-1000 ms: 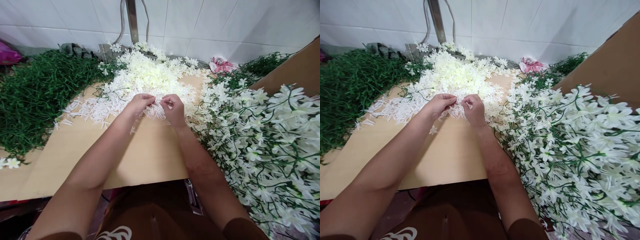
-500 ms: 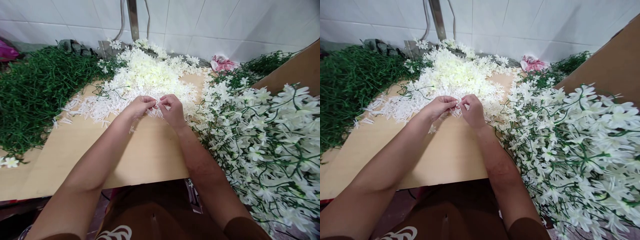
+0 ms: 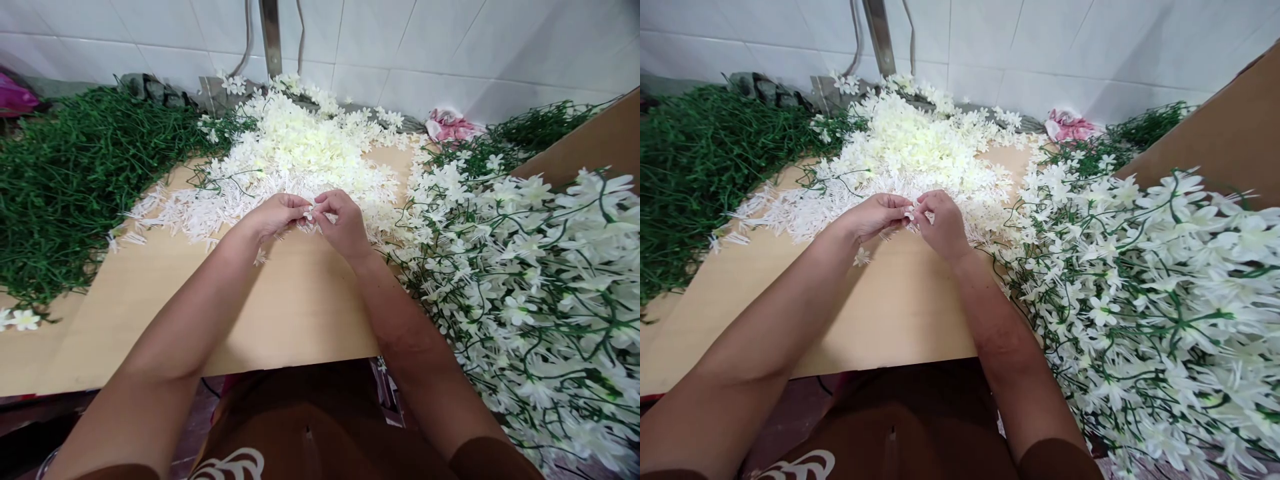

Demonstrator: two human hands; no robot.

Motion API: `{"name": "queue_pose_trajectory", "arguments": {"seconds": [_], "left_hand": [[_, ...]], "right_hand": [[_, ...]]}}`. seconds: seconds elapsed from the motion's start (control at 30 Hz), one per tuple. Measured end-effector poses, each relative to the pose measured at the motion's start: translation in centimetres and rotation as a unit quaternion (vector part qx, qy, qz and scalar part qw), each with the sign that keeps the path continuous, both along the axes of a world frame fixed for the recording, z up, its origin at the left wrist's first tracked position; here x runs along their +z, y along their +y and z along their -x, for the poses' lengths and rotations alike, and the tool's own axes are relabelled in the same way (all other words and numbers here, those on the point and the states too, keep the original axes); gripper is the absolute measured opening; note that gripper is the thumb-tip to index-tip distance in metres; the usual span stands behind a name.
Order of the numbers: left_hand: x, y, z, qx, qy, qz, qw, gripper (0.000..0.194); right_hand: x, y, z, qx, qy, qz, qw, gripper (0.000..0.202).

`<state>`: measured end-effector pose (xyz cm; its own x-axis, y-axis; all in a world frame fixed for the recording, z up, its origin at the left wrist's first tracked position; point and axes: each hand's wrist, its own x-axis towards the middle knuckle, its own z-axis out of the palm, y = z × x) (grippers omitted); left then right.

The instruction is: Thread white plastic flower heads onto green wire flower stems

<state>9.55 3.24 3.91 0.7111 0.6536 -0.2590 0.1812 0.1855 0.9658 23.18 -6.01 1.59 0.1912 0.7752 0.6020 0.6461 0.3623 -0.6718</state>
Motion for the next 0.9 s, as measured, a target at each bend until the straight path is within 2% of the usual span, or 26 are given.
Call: {"name": "queue_pose_trajectory", "arguments": {"seconds": [0.13,0.27,0.4,0.5,0.67,0.9], "left_hand": [[0.6,-0.2,0.3,0.014,0.015,-0.023,1.0,0.018],[1.3,-0.8,0.7,0.042,0.043,-0.062,0.996,0.017],[1.8,-1.3,1.2,0.008,0.076,-0.154,0.985,0.017],[1.6,-1.6,1.1,0.017,0.092,-0.205,0.974,0.017],[1.5,-2.0,0.5,0.062,0.104,-0.234,0.965,0.01],[1.3,-2.0,0.7,0.067,0.099,-0.262,0.958,0.011]], "right_hand": [[0.0,0.0,-0.1,0.026,0.076,0.043,0.996,0.011],[-0.3,0.2,-0.3,0.003,0.093,0.032,0.995,0.008],[-0.4,0.3,-0.2,-0.009,0.089,0.024,0.996,0.009],[-0.3,0.2,0.0,-0.016,0.084,0.026,0.996,0.009],[-0.3,0.1,0.1,-0.018,0.063,0.029,0.997,0.01],[-0.4,0.2,0.5,-0.048,-0.002,0.021,0.999,0.016]]}}
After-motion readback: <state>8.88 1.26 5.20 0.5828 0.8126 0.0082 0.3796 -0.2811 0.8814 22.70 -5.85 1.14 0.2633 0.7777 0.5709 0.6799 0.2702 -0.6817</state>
